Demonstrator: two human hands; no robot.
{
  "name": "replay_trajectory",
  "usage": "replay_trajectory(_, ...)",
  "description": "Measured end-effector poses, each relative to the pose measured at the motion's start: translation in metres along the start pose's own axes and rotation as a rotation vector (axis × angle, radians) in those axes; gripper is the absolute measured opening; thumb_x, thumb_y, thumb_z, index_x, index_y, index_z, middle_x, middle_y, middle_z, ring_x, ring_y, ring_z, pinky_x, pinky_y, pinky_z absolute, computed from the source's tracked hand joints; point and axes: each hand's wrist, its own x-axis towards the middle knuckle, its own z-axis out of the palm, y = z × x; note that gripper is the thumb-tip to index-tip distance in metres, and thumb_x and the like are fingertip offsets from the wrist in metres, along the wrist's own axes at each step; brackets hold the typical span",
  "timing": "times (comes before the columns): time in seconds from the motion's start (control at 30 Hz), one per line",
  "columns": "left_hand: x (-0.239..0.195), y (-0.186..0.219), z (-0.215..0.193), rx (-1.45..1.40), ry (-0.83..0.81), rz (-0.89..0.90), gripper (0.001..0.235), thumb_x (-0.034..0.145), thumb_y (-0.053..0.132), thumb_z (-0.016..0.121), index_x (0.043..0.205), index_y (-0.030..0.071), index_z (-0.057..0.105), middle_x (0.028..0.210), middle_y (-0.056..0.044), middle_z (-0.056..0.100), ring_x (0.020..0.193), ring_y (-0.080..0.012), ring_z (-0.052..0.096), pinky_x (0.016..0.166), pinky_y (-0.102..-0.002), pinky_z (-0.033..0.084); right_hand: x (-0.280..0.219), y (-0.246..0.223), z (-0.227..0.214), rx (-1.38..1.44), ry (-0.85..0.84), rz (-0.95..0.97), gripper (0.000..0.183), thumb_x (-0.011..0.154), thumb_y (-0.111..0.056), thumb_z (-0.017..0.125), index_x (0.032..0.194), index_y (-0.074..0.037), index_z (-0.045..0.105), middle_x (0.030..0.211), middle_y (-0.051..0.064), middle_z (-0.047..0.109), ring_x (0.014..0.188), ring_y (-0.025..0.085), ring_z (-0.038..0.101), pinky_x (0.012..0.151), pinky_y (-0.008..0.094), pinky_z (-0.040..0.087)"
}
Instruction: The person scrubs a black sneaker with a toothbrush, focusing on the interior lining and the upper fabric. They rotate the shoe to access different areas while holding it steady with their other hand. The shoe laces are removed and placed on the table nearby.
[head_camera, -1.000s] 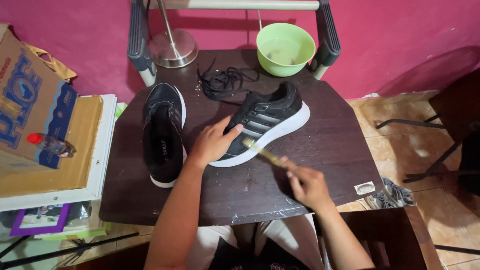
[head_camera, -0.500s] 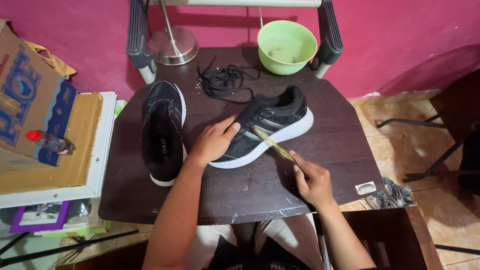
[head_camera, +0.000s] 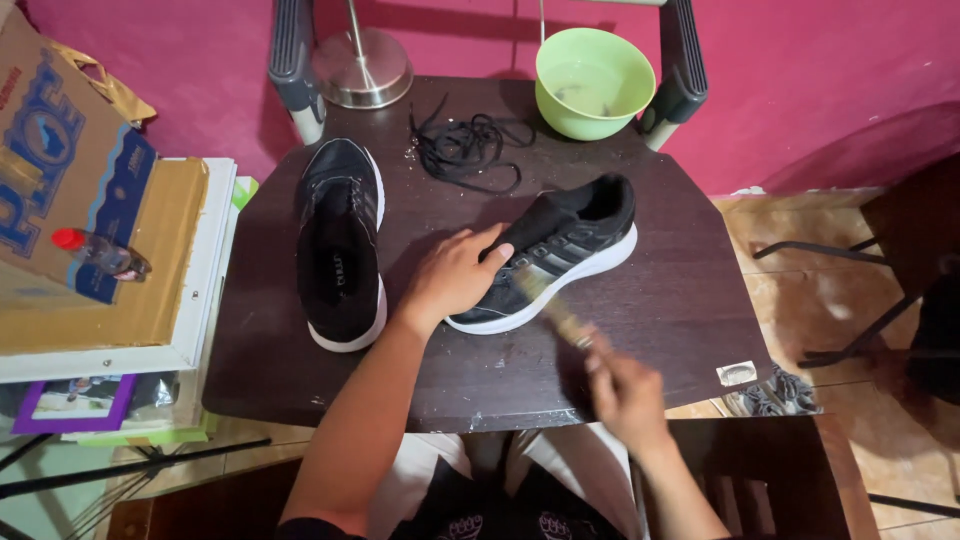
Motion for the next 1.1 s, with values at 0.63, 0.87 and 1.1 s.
replay_trajectory(0.63, -0.001, -0.003, -0.004, 0.036, -0.055, 0.063, 0.061, 0.098, 0.061, 0.044, 0.152, 0.032, 0.05, 0.146, -0.009, 0.056, 0.136, -0.0381, 0.051, 0.115, -0.051, 0.039, 0.007, 0.0, -0.021, -0.011, 0.014, -0.09, 0.043, 0.089, -0.005, 0.064, 0.131, -0.013, 0.073, 0.083, 0.018, 0.076, 0.079, 0.038, 0.074, 0.066, 0.05, 0.059)
replay_trajectory(0.87, 0.005, -0.01, 0.0, -0.027, -0.057, 0.08, 0.063, 0.098, 0.06, 0.045, 0.153, 0.029, 0.048, 0.148, -0.013, 0.054, 0.141, -0.036, 0.046, 0.118, -0.047, 0.036, 0.0, 0.001, 0.0, 0.008, 0.071, -0.057, 0.027, 0.089, -0.005, 0.062, 0.11, -0.007, 0.079, 0.078, 0.016, 0.075, 0.074, 0.04, 0.074, 0.069, 0.047, 0.058)
replay_trajectory(1.1, 0.009, -0.015, 0.005, -0.092, -0.06, 0.079, 0.063, 0.099, 0.058, 0.045, 0.154, 0.027, 0.046, 0.15, -0.016, 0.052, 0.145, -0.0335, 0.043, 0.122, -0.045, 0.031, 0.008, -0.011, -0.009, -0.005, 0.072, -0.078, 0.04, 0.086, -0.001, 0.06, 0.123, -0.006, 0.075, 0.079, 0.016, 0.075, 0.077, 0.039, 0.074, 0.072, 0.05, 0.058)
